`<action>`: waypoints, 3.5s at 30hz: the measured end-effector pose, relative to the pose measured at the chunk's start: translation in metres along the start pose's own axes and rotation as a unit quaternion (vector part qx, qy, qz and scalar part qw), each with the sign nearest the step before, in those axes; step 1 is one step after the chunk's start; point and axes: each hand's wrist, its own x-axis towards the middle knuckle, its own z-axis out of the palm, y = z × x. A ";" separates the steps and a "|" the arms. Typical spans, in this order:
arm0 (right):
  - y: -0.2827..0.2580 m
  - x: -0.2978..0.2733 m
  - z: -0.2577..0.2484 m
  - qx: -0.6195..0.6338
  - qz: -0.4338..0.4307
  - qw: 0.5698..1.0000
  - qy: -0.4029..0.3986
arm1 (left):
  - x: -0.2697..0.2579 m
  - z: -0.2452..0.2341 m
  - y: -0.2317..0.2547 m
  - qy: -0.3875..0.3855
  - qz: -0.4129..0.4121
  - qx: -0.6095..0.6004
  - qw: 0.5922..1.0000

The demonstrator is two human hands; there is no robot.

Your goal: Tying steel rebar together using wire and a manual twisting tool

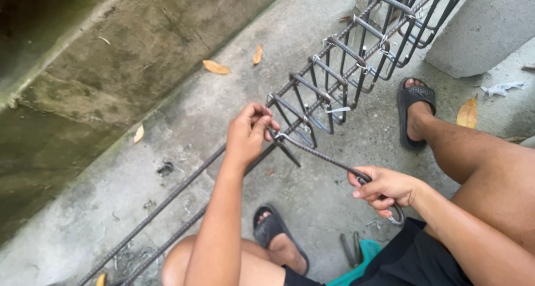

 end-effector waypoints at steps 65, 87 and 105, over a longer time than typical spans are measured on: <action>0.057 -0.019 0.121 -0.338 -0.219 0.857 0.322 | 0.038 0.037 0.042 -0.114 0.071 0.268 0.954; 0.034 -0.040 0.111 -0.568 -0.305 0.705 0.296 | 0.045 0.032 0.019 -0.067 0.032 0.202 0.976; 0.021 -0.027 0.087 -0.540 -0.193 0.775 0.267 | 0.045 0.033 0.017 -0.105 0.005 0.236 0.966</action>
